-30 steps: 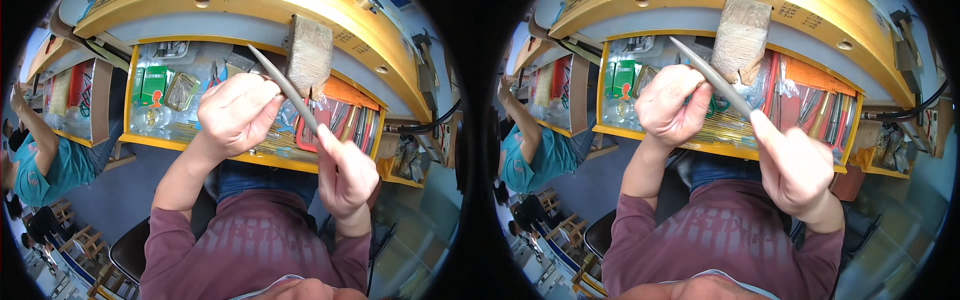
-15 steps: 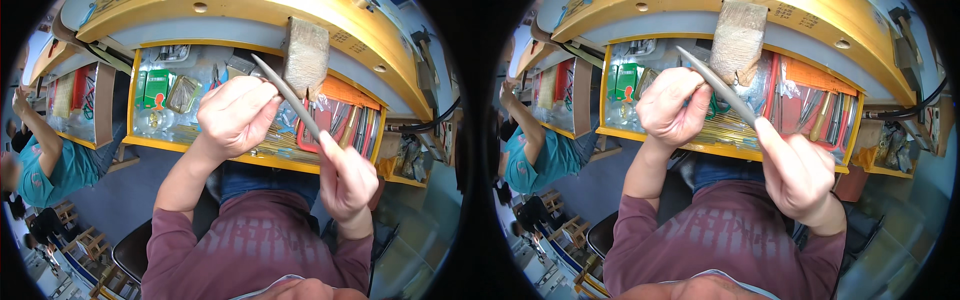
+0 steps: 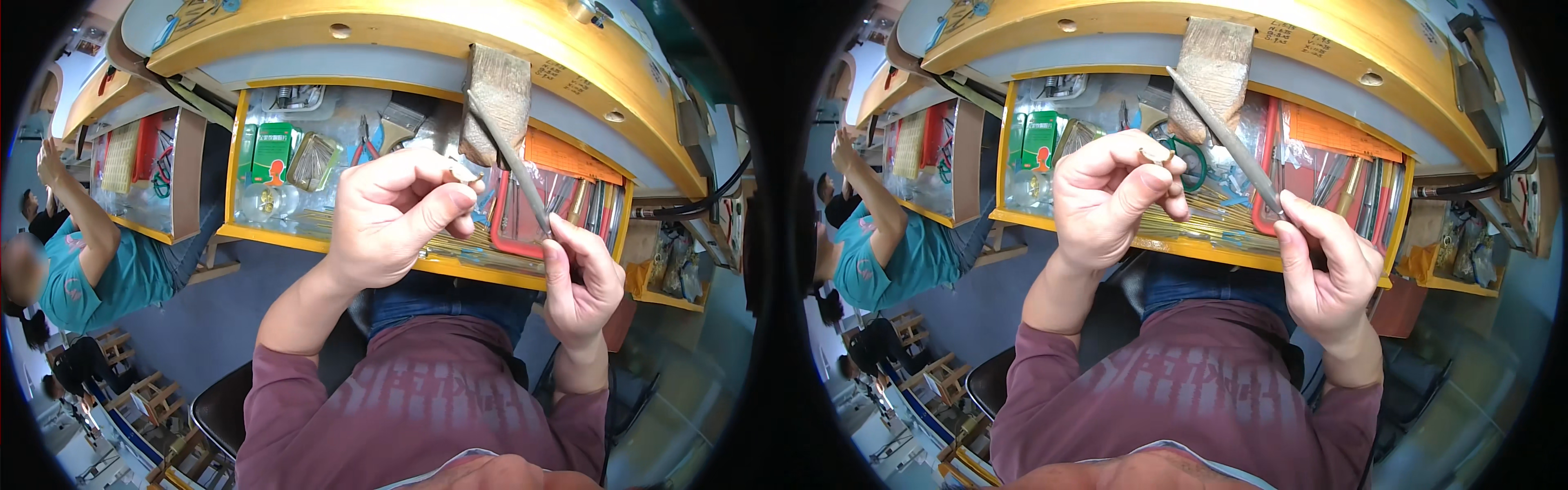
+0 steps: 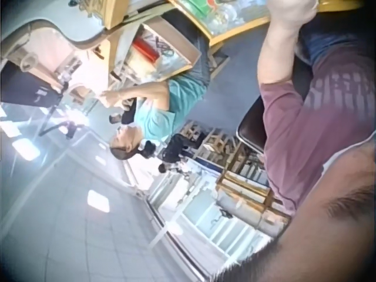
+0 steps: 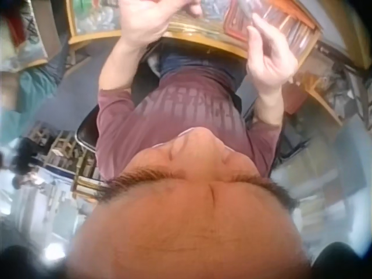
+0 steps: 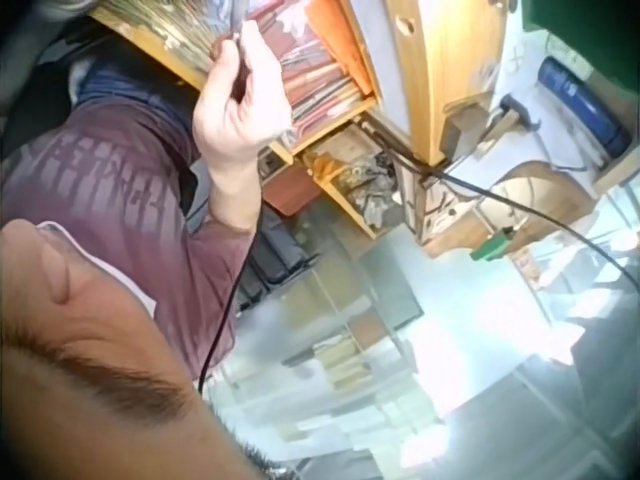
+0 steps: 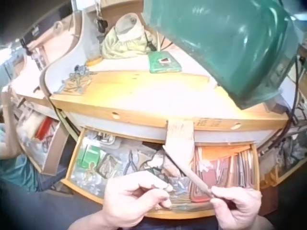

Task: The recorder uses a metal file to shape and smooth a small jewelry component at a workbench.

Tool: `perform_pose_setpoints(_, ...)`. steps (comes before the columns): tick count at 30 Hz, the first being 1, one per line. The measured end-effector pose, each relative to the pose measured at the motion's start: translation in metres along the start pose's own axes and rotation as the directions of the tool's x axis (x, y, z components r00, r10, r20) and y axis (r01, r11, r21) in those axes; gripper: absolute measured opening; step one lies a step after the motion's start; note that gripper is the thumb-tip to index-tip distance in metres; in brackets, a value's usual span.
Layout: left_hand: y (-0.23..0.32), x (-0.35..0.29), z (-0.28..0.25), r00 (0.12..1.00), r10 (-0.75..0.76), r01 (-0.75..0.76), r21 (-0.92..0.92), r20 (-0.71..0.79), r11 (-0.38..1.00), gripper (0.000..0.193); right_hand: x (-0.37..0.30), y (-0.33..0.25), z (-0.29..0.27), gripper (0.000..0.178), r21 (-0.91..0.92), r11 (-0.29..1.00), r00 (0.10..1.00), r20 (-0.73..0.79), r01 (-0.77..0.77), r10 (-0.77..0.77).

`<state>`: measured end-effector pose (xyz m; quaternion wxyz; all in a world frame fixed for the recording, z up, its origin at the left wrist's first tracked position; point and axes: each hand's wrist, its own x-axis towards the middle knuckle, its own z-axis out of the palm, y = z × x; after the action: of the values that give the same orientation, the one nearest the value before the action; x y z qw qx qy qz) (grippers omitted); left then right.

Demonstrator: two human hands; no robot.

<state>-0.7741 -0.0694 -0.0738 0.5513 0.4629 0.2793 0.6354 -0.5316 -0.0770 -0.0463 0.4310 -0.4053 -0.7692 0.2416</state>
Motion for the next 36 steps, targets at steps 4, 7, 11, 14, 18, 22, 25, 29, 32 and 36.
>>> perform_pose_setpoints(4, 0.003, 0.004, 0.003, 0.977, -0.191, 0.212, -0.298, 0.098, 0.931, 0.015, -0.002, -0.001, -0.001, 0.024, 0.061, 0.995, 0.996, 0.025, -0.083, 0.082)
perform_pose_setpoints(7, 0.002, 0.005, 0.005, 0.971, -0.21, 0.239, -0.399, 0.115, 0.885, 0.015, -0.003, 0.004, -0.001, 0.026, 0.076, 0.994, 0.997, 0.023, -0.073, 0.071)
perform_pose_setpoints(11, 0.005, 0.003, 0.01, 0.976, -0.211, 0.215, -0.409, 0.055, 0.887, 0.017, -0.005, 0.006, -0.001, 0.027, 0.087, 0.994, 0.998, 0.018, -0.064, 0.062)
perform_pose_setpoints(14, 0.006, 0.004, 0.013, 0.978, -0.206, 0.2, -0.355, 0.023, 0.913, 0.019, -0.005, 0.007, 0.0, 0.027, 0.08, 0.995, 0.998, 0.013, -0.055, 0.054)
perform_pose_setpoints(18, 0.009, 0.005, 0.016, 0.984, -0.175, 0.165, -0.263, -0.015, 0.95, 0.02, -0.006, 0.008, 0.001, 0.027, 0.089, 0.994, 0.998, 0.009, -0.064, 0.063)
perform_pose_setpoints(22, 0.011, 0.005, 0.017, 0.986, -0.164, 0.156, -0.251, -0.009, 0.955, 0.02, -0.007, 0.007, 0.001, 0.027, 0.096, 0.992, 0.997, 0.009, -0.078, 0.078)
perform_pose_setpoints(25, 0.011, 0.005, 0.015, 0.988, -0.154, 0.15, -0.231, 0.004, 0.961, 0.021, -0.006, 0.007, 0.001, 0.027, 0.099, 0.992, 0.997, 0.012, -0.081, 0.08)
perform_pose_setpoints(29, 0.014, 0.005, 0.017, 0.989, -0.145, 0.141, -0.209, -0.001, 0.968, 0.021, -0.006, 0.008, 0.002, 0.027, 0.092, 0.994, 0.998, 0.0, -0.063, 0.063)
perform_pose_setpoints(32, 0.014, 0.005, 0.017, 0.989, -0.145, 0.14, -0.202, -0.006, 0.969, 0.021, -0.006, 0.008, 0.003, 0.027, 0.091, 0.993, 0.998, -0.004, -0.07, 0.07)
perform_pose_setpoints(36, 0.014, 0.005, 0.017, 0.99, -0.138, 0.134, -0.182, -0.006, 0.974, 0.021, -0.007, 0.008, 0.002, 0.027, 0.084, 0.993, 0.996, 0.0, -0.085, 0.086)
